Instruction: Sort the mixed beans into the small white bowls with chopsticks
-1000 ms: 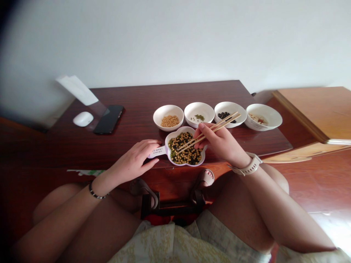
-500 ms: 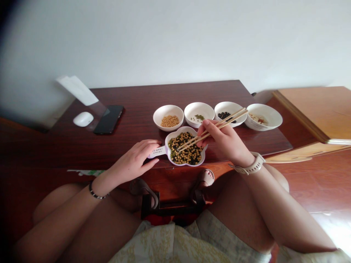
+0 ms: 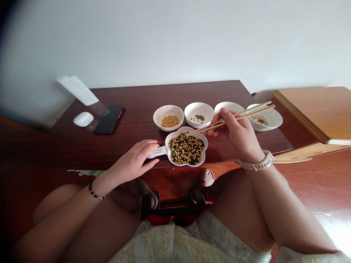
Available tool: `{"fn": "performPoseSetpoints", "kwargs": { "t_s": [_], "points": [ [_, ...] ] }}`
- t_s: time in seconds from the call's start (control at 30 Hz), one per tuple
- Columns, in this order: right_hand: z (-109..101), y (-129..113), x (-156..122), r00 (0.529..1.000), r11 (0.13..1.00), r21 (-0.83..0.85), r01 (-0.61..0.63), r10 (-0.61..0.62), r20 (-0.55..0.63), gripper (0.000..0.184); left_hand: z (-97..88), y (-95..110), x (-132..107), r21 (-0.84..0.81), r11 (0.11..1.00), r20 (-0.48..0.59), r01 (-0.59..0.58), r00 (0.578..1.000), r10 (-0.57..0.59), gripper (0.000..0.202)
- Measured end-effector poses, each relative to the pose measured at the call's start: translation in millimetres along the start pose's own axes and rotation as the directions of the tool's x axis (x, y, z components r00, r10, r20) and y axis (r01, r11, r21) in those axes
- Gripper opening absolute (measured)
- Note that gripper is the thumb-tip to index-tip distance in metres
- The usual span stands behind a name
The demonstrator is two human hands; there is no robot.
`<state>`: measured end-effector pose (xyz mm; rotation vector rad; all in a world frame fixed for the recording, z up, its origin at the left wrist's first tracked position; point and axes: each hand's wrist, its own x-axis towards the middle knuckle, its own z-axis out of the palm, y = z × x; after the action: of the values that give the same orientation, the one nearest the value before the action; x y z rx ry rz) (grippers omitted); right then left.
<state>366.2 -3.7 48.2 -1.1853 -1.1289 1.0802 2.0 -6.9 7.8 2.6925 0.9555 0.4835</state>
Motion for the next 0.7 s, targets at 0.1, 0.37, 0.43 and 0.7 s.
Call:
{"fn": "performPoseSetpoints", "kwargs": {
  "t_s": [0.1,0.37,0.43,0.7],
  "points": [
    [-3,1,3,0.998,0.999,-0.01,-0.037,0.037,0.041,0.039,1.5,-2,-1,0.005,1.0,0.001,0.0,1.0,0.0,0.034],
    [-5,4,5,0.988,0.992,-0.122,-0.007,0.026,0.151,0.043,4.1,-7,-1,-0.017,1.0,-0.008,0.005,1.0,-0.005,0.038],
    [-4,4,4,0.985,0.986,-0.166,-0.004,0.032,0.167,0.043,4.1,-6,-1,-0.021,1.0,-0.01,0.006,1.0,-0.006,0.039],
    [7,3,2,0.975,0.964,-0.264,0.036,0.023,0.22,0.048,4.5,-4,1,-0.009,1.0,-0.044,-0.008,0.999,0.008,0.035]
  ]
}}
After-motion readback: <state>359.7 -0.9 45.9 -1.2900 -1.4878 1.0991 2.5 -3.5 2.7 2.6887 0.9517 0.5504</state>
